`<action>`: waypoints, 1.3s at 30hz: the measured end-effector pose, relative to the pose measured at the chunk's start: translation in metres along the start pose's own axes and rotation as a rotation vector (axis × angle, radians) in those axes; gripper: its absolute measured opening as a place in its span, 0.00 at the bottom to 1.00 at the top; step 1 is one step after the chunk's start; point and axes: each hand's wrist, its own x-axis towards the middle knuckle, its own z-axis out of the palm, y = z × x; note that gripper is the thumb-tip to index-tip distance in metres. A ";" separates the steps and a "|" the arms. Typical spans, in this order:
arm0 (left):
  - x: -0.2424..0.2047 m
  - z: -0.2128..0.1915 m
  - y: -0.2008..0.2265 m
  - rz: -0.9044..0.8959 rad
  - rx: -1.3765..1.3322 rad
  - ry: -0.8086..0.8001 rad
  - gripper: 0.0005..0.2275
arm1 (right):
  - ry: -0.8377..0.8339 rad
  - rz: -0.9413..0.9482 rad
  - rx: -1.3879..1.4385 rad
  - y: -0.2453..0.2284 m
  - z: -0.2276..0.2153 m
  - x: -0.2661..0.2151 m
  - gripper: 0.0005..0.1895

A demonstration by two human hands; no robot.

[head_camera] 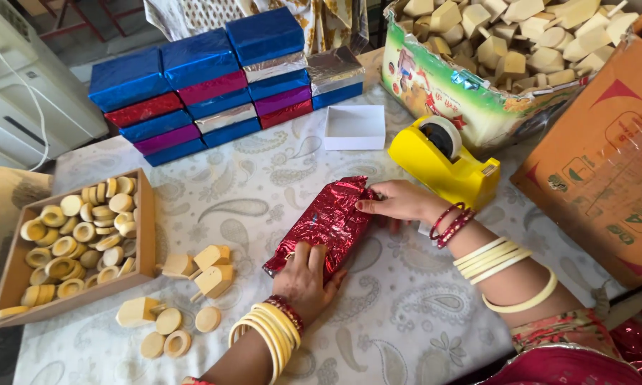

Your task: The recorder is wrapping small boxes with decorative shiny paper and securing them with tape.

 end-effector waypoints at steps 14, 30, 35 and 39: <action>-0.012 0.011 0.002 0.301 -0.151 -0.011 0.10 | -0.023 -0.318 0.846 0.014 0.025 0.023 0.22; -0.001 0.014 -0.026 -0.165 -0.351 -0.057 0.07 | 0.361 -0.849 0.928 -0.004 -0.047 -0.039 0.21; 0.008 0.011 -0.043 -0.218 -0.688 0.314 0.15 | 0.280 -0.824 0.879 0.002 -0.037 -0.037 0.20; 0.009 0.032 -0.028 -0.053 -1.178 0.044 0.33 | 0.204 -0.787 0.867 0.011 -0.012 -0.019 0.21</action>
